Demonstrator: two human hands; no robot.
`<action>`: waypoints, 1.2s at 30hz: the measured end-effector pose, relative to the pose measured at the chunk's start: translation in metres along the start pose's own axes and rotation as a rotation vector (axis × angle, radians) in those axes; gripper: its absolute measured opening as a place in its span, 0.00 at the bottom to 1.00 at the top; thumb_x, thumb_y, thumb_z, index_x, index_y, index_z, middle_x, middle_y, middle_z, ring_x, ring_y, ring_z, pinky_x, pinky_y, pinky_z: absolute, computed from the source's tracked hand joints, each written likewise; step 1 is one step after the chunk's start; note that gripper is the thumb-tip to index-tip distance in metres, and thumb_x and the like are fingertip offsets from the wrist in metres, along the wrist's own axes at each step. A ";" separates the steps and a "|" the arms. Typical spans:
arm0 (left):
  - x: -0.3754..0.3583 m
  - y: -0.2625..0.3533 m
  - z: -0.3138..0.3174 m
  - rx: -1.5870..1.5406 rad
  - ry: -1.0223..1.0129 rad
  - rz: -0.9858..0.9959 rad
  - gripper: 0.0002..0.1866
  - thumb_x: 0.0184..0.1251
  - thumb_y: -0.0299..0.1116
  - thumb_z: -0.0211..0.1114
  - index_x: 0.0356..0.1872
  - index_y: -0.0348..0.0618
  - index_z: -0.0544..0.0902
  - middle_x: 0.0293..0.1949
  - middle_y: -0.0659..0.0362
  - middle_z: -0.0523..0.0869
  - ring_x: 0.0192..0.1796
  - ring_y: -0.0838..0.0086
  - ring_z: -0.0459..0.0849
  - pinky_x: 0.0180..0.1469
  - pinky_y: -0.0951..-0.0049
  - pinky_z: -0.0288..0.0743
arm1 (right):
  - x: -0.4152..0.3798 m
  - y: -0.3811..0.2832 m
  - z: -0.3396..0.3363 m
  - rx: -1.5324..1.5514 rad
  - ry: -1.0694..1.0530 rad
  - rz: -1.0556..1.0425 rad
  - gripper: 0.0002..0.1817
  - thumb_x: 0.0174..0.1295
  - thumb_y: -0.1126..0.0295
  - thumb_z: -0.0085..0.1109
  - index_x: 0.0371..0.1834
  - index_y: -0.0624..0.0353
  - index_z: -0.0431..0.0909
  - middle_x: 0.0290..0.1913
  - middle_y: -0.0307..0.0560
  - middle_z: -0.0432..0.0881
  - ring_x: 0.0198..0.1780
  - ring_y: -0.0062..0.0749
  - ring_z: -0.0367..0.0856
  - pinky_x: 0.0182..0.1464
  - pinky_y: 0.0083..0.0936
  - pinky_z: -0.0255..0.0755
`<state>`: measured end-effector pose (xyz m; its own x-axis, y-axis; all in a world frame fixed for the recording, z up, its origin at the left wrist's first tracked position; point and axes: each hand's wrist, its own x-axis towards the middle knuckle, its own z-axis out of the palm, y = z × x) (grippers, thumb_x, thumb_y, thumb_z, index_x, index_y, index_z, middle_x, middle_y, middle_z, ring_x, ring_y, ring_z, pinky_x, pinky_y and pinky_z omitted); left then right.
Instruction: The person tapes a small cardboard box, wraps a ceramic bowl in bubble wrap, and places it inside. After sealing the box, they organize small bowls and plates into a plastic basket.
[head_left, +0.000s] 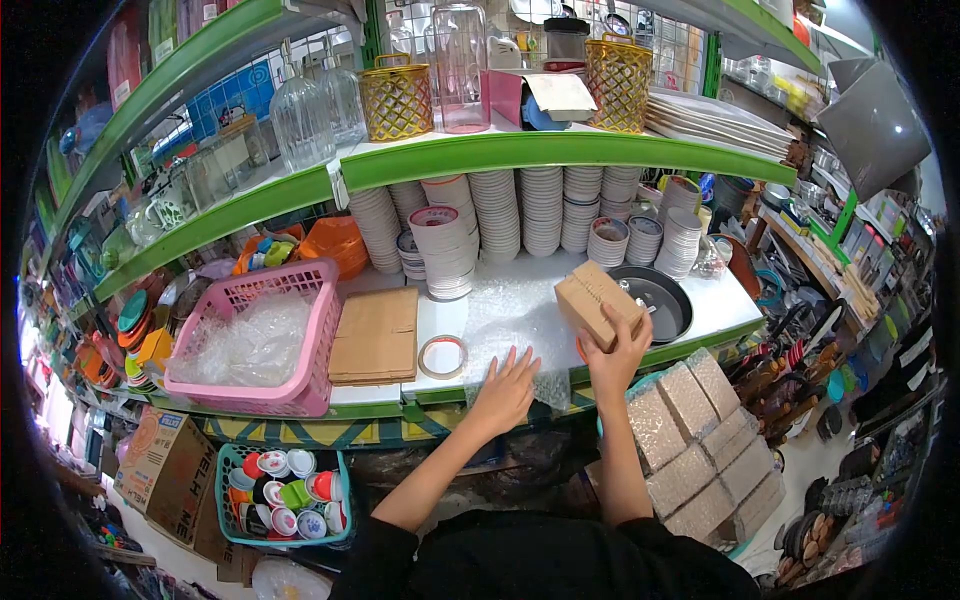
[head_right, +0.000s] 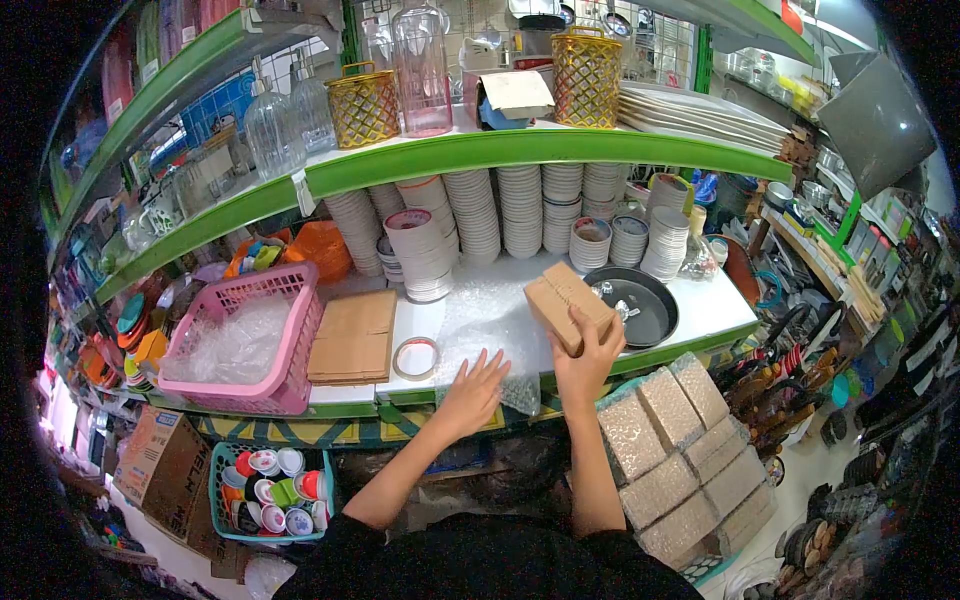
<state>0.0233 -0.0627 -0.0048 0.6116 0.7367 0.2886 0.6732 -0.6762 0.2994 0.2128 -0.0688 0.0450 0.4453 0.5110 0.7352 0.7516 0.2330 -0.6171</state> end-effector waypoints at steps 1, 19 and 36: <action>-0.001 0.001 -0.001 0.001 -0.001 -0.001 0.27 0.70 0.35 0.46 0.68 0.39 0.59 0.71 0.46 0.57 0.74 0.50 0.50 0.71 0.44 0.45 | 0.005 -0.006 -0.002 0.008 0.019 -0.010 0.29 0.39 0.71 0.75 0.50 0.45 0.80 0.65 0.61 0.59 0.63 0.60 0.60 0.62 0.47 0.60; -0.007 0.011 -0.003 -0.071 -0.177 0.012 0.24 0.75 0.40 0.41 0.71 0.57 0.60 0.71 0.57 0.61 0.73 0.52 0.54 0.71 0.40 0.44 | 0.022 0.008 0.073 0.062 -0.351 -0.080 0.30 0.35 0.68 0.77 0.47 0.45 0.80 0.62 0.60 0.63 0.61 0.57 0.62 0.61 0.42 0.63; -0.011 0.010 0.001 -0.056 -0.112 0.027 0.23 0.73 0.38 0.46 0.67 0.50 0.65 0.68 0.55 0.66 0.71 0.53 0.60 0.69 0.39 0.48 | 0.013 0.018 0.064 0.810 -0.833 0.157 0.28 0.37 0.62 0.79 0.45 0.55 0.81 0.52 0.46 0.75 0.59 0.37 0.71 0.62 0.31 0.61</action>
<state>0.0237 -0.0779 -0.0058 0.6737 0.7130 0.1944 0.6336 -0.6927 0.3445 0.2010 -0.0049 0.0252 -0.1765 0.8951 0.4095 0.0531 0.4241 -0.9041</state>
